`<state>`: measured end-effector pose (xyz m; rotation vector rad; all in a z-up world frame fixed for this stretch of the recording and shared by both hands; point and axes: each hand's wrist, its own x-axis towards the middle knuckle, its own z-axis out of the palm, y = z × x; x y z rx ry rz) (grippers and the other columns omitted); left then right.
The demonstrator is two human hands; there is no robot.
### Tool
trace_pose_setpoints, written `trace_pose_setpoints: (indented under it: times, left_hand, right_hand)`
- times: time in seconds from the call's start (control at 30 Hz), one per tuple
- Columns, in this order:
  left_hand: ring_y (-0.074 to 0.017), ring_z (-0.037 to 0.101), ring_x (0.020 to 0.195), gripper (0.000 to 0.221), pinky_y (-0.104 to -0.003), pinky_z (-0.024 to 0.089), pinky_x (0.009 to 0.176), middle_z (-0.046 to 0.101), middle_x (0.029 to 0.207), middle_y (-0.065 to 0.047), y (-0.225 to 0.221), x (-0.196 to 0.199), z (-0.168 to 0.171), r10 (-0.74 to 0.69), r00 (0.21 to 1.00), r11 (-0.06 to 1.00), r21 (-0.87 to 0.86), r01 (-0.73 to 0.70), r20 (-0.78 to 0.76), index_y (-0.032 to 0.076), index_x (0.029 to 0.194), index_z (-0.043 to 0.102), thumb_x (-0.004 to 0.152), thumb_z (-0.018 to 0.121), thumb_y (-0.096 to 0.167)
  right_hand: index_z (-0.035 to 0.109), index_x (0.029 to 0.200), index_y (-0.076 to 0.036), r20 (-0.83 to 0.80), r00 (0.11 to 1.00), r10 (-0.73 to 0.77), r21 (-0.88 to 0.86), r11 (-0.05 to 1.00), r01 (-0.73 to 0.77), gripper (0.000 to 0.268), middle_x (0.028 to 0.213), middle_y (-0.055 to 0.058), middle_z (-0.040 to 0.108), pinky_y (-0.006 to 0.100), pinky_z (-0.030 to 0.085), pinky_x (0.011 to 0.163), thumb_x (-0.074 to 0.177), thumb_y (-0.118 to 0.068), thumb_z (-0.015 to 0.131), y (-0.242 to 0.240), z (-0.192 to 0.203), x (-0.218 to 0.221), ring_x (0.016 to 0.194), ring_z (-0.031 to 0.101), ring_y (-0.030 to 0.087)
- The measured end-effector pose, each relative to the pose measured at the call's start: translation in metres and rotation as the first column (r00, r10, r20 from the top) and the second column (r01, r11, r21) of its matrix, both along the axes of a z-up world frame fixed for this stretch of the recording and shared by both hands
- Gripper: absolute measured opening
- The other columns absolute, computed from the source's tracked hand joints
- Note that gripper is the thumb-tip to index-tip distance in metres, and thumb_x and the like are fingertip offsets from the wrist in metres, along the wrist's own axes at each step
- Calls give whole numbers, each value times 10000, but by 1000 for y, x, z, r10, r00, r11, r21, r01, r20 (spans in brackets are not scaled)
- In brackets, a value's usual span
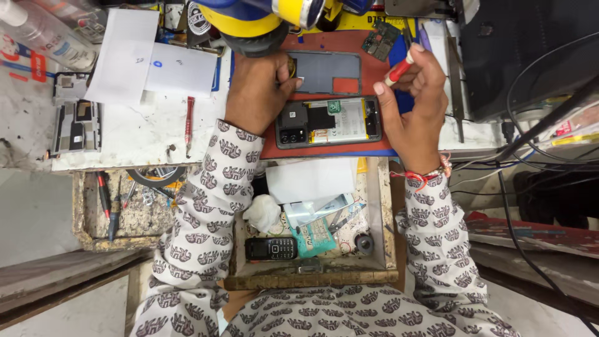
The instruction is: The person uses a screwdriver to remove screws from the internal chassis of a mobile phone and subsequently detaches the internal components by hand.
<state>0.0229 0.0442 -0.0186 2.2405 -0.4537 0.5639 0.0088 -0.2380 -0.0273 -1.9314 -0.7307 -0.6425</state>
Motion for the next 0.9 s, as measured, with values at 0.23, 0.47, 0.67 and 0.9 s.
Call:
trace_pose_setpoints:
  times: [0.23,0.47,0.67,0.9]
  left_hand:
    - [-339,592,688,290,-429,461,625,579,727,-147,-8,-2,3,22,997,1000,-24,-21,77,7,787,532,844,815,-23]
    - [-345,649,934,234,-445,528,856,650,995,-157,9,-11,-11,223,910,974,-108,-197,348,10,874,632,873,866,12]
    - [-393,645,1153,279,-420,549,952,622,1365,-259,42,-20,1,307,939,946,62,-319,154,2,782,548,812,825,-5]
    - [-423,649,969,201,-513,501,839,687,999,-180,-5,-9,18,116,991,984,129,-123,62,34,898,740,853,859,190]
  right_hand:
    - [280,1581,-62,-39,998,41,15,999,-41,532,1201,112,652,285,590,1012,1199,0,645,2,3,-3,1100,702,162]
    - [330,1550,-86,-34,998,57,82,995,-54,496,1177,138,662,278,603,959,1192,-22,666,-2,-2,3,1059,715,171]
    - [313,1559,-77,-57,996,65,58,996,-61,485,1172,127,687,276,597,955,1209,4,639,0,2,-1,1047,718,170]
    - [295,1509,-54,-194,962,193,236,961,-145,479,1256,118,638,308,576,1003,1123,-39,578,2,11,-2,1130,681,179]
